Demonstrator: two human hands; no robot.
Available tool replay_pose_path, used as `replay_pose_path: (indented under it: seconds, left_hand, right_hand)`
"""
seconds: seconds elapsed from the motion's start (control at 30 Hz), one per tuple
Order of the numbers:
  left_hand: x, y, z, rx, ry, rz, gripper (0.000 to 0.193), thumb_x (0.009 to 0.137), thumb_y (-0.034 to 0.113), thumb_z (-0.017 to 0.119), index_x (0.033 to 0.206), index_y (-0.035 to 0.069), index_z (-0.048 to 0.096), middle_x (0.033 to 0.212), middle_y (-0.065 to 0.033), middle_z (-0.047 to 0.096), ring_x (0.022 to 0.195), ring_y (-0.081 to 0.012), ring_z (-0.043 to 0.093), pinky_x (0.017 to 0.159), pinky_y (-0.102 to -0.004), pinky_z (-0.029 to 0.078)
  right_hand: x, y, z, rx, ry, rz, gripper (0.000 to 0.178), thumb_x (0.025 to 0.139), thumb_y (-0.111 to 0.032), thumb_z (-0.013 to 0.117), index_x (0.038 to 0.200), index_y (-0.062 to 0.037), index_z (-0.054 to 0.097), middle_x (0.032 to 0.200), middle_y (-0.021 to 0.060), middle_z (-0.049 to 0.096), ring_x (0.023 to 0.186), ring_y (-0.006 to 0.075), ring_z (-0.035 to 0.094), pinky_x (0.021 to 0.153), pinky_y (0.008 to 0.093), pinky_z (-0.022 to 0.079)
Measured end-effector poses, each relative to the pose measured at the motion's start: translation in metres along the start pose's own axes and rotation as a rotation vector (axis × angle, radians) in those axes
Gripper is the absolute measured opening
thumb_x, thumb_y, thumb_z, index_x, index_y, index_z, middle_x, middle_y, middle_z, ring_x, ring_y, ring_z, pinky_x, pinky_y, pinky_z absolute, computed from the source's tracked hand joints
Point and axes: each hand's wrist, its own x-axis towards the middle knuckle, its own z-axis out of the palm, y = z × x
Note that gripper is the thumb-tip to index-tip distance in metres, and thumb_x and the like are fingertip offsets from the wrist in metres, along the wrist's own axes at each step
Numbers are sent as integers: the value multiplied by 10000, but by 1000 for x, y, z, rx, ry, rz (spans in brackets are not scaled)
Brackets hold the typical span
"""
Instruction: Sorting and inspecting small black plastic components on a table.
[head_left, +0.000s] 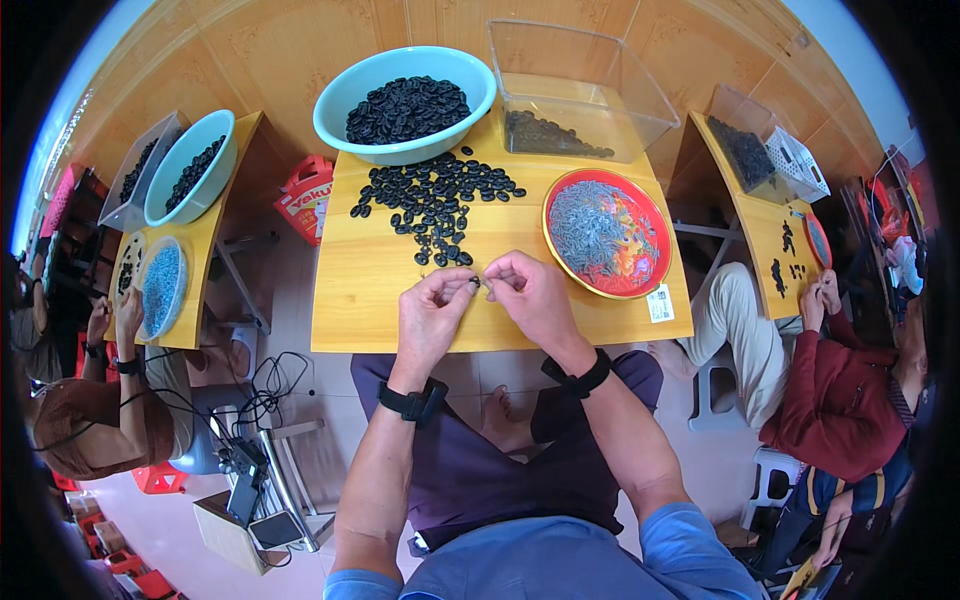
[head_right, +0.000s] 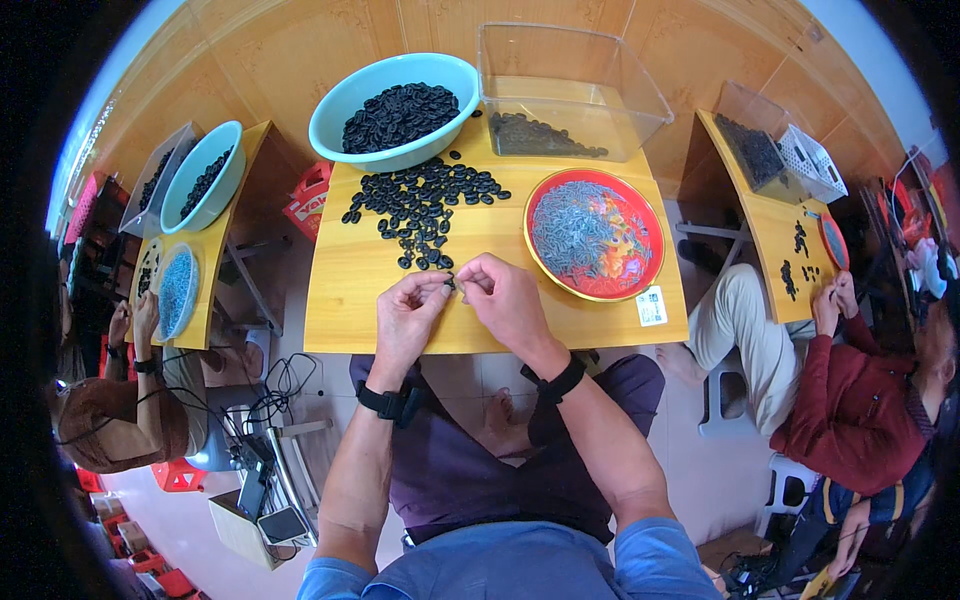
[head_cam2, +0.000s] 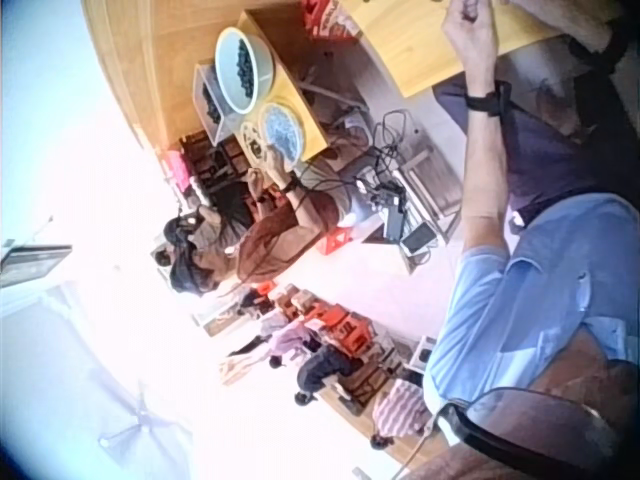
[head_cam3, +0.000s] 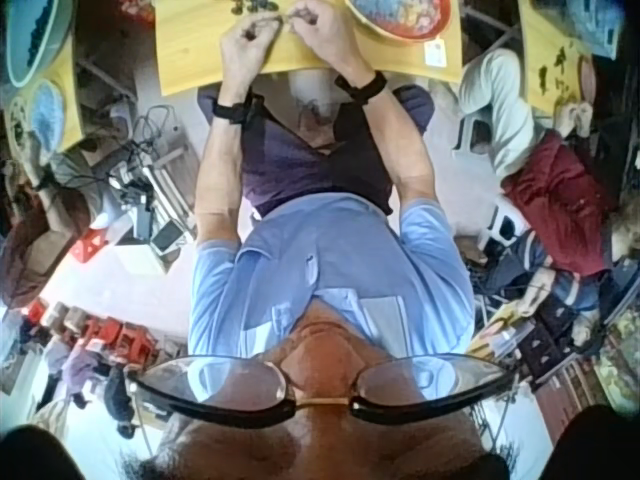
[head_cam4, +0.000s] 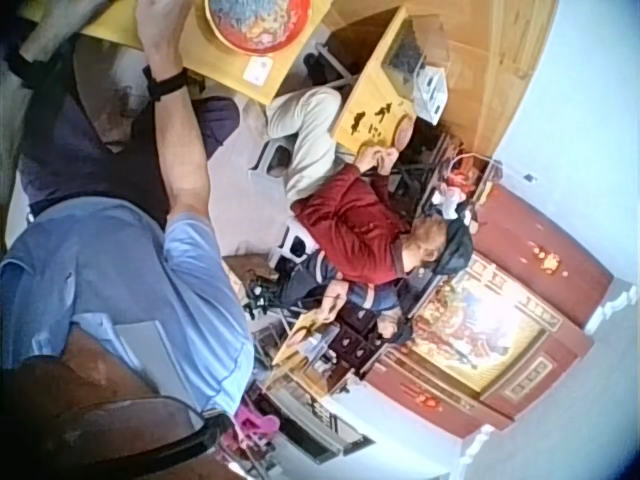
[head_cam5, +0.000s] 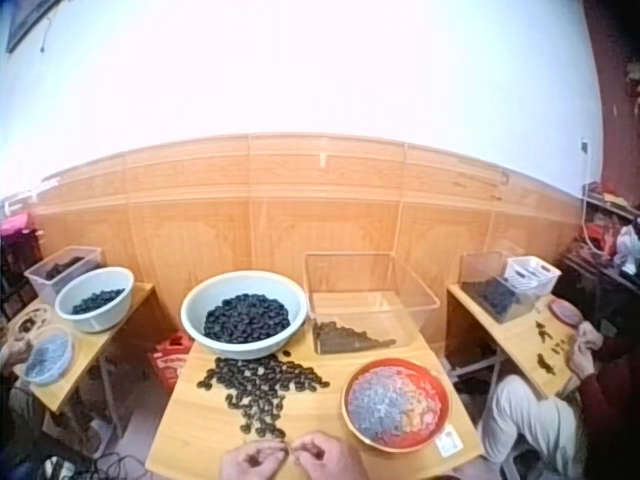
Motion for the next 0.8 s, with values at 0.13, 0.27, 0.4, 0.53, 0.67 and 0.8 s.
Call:
replay_pose_path:
  seconds: [0.13,0.27,0.4,0.53,0.67,0.8]
  left_hand:
    - [0,1,0,-1,-1,-4,166,910,25,704,1068,-25,710,890,-25,724,761,-40,625,721,-206,516]
    - [-1,1,-1,9,-9,4,160,912,26,704,1064,-23,709,886,-22,723,760,-34,622,712,-202,511]
    - [-1,-1,-1,-13,-9,10,160,912,29,705,1064,-21,708,882,-19,722,754,-32,620,705,-201,509]
    - [-1,-2,0,-23,-5,12,163,912,30,707,1067,-21,706,880,-16,720,749,-32,618,704,-201,508]
    - [-2,-1,0,3,6,15,159,911,31,707,1060,-24,710,877,-20,722,751,-37,624,703,-203,511]
    - [-4,-1,3,55,31,32,149,906,33,707,1044,-22,721,855,-23,723,742,-43,628,687,-207,513]
  right_hand:
    - [0,1,0,-30,-4,-3,79,904,11,620,969,44,650,833,82,714,728,112,698,653,238,550]
    - [0,0,1,12,-18,15,88,909,8,622,980,46,656,837,82,715,733,114,701,654,237,550]
    - [-1,-1,0,93,-28,85,103,917,-5,628,999,49,662,845,84,717,727,115,699,657,238,551]
    - [-1,-1,0,81,-44,113,115,928,-34,633,1003,47,666,837,81,717,720,116,698,643,243,543]
    - [-3,-7,-1,-29,-46,80,126,931,-75,629,984,32,669,782,85,712,703,129,703,617,266,527]
    - [-2,-5,-2,-174,-38,-7,144,933,-100,615,982,27,661,757,105,706,686,156,705,619,291,526]
